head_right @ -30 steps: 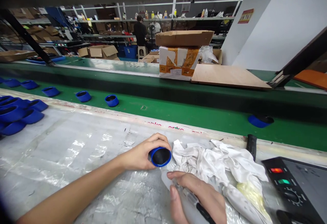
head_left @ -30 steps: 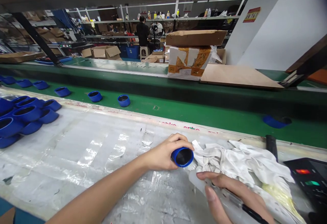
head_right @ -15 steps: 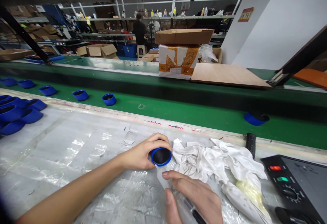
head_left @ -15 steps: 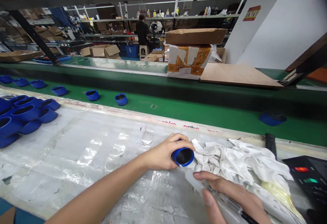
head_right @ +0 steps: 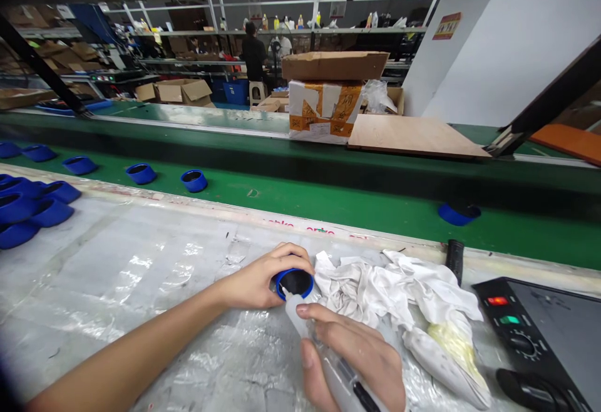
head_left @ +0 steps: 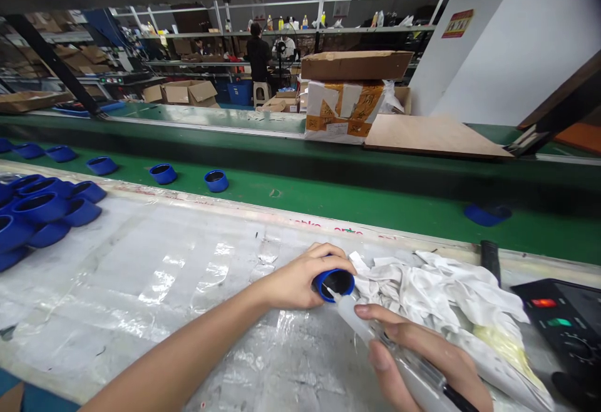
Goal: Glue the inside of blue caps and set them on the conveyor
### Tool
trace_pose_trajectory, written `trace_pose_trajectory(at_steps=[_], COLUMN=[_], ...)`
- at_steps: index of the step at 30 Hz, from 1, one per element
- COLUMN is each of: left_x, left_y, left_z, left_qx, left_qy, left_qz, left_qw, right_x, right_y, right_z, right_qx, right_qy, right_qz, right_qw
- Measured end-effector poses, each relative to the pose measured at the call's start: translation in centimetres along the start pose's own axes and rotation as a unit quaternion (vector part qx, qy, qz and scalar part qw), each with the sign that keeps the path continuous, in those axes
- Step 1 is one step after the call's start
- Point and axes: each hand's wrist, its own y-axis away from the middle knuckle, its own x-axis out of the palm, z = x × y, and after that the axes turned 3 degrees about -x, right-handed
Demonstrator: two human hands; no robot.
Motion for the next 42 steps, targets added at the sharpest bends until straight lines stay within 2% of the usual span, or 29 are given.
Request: trace_pose_trajectory(at_steps=[16,27,42], left_x=[0.0,0.0,0.0], left_y=[0.0,0.0,0.0], left_z=[0.1,-0.2,-0.1], left_qx=[0.000,-0.015,-0.022], left_qy=[-0.003,0.007,0.018], left_qz=[0.000,0.005,0.009], left_qw=[1.000,1.000,1.000], right_x=[0.3,0.4,-1.0], right_y=[0.0,-0.1,0.1], right_z=[-0.6,-1.1,-1.6], right_qx=[0.004,-0.007,0.037], right_qy=[-0.010,-0.023,0.086], right_qz=[-0.038,-0.088,-0.078], right_qw=[0.999,0.996,0.993])
